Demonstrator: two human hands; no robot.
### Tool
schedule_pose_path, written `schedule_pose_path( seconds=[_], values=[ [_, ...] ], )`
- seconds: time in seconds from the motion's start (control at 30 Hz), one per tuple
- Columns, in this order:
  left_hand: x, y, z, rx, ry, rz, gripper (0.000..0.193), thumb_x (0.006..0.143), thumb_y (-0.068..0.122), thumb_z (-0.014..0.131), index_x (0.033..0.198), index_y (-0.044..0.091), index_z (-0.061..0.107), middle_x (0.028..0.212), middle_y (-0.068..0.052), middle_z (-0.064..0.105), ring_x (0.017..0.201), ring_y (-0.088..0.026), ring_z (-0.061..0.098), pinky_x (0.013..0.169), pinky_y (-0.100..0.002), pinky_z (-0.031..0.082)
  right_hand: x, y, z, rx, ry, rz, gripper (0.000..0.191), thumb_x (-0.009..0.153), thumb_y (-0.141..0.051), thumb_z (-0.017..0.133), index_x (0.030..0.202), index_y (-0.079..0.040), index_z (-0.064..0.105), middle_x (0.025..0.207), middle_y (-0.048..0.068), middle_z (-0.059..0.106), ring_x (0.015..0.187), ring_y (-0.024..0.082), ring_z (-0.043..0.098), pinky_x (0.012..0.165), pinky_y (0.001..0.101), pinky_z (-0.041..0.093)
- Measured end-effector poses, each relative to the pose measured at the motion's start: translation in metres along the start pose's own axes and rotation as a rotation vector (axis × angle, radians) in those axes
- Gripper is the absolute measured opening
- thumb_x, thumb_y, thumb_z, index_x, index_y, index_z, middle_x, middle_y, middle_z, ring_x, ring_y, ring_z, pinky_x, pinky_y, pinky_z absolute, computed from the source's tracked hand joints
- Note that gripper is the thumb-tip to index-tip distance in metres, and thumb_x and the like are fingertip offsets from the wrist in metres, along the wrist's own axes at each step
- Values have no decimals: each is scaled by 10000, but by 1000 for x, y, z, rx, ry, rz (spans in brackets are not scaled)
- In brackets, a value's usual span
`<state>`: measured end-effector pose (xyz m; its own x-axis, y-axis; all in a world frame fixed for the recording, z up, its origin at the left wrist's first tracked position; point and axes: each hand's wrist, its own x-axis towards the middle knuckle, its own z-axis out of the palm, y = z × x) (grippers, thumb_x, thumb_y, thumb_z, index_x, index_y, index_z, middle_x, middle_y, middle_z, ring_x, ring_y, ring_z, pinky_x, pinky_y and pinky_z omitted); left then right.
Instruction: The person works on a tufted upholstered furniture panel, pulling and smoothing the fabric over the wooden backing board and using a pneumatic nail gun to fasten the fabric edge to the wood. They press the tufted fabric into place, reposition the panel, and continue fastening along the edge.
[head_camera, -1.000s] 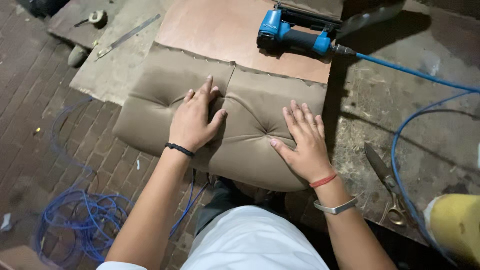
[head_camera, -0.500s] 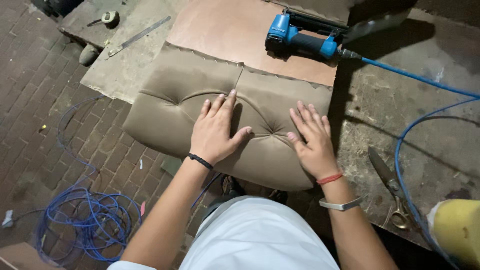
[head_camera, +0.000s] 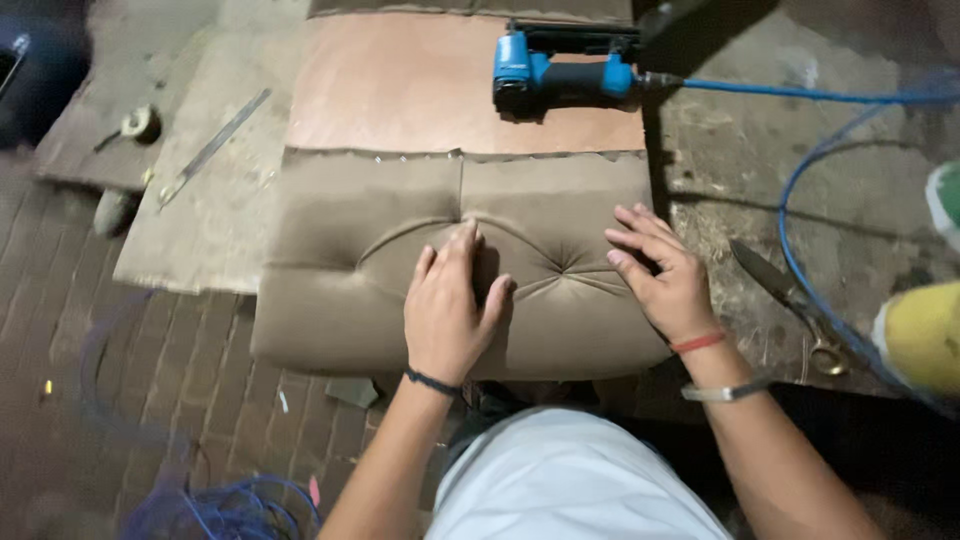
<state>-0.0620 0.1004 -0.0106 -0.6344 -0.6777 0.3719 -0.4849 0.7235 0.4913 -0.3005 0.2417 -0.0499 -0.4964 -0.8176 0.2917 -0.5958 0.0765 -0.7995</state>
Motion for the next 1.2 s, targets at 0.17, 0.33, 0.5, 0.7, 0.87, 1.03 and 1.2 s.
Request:
schedule_pose_path(
  seconds=[0.17,0.33,0.5,0.7,0.87,1.03,1.2],
  values=[
    [-8,4,-6,-254,-4,75,567,947,165,727,1452,61,492,1157,-49,757,1123,-307,687,1082,-461,475,-27,-20,-19,-62,-65,67,341,859,-124,772,1196,-72,757,1466,128,608,1450,297,490,1145,392,406],
    [5,30,20,-406,-163,54,537,895,129,735,1401,126,556,1042,-51,788,978,-251,721,932,-412,507,-5,-33,-31,-388,-131,-116,293,785,-238,817,1049,-111,804,1284,103,696,1197,311,622,997,400,495],
    [31,49,44,-245,-182,109,558,865,159,760,1379,128,546,975,-49,787,903,-252,731,836,-412,485,25,-39,-39,-485,-248,-349,126,824,-251,788,875,-135,785,981,19,718,951,241,677,748,375,551],
    [38,64,61,-116,-155,69,733,807,118,750,1468,107,434,930,-57,779,783,-285,719,735,-421,542,54,-27,-44,-466,-253,-754,129,855,-168,757,867,-73,671,866,68,633,796,250,654,680,366,543],
    [51,66,71,2,-279,-40,758,831,110,723,1502,96,372,755,-102,719,736,-305,711,642,-436,543,61,-18,-40,-336,-198,-827,162,838,-175,771,869,-49,673,896,87,657,755,255,662,643,369,534],
    [51,66,79,-13,-110,174,504,859,125,715,1303,81,480,813,-128,708,788,-314,705,698,-439,545,53,-18,-38,-332,-149,-751,131,819,-115,771,851,-44,665,911,96,663,793,269,674,679,373,545],
    [35,67,68,-35,-129,124,432,932,126,692,1331,101,527,842,-109,730,839,-298,726,760,-424,555,38,-23,-38,-310,-216,-513,143,751,-62,758,891,-51,730,934,89,694,884,290,678,739,392,558]
  ],
)
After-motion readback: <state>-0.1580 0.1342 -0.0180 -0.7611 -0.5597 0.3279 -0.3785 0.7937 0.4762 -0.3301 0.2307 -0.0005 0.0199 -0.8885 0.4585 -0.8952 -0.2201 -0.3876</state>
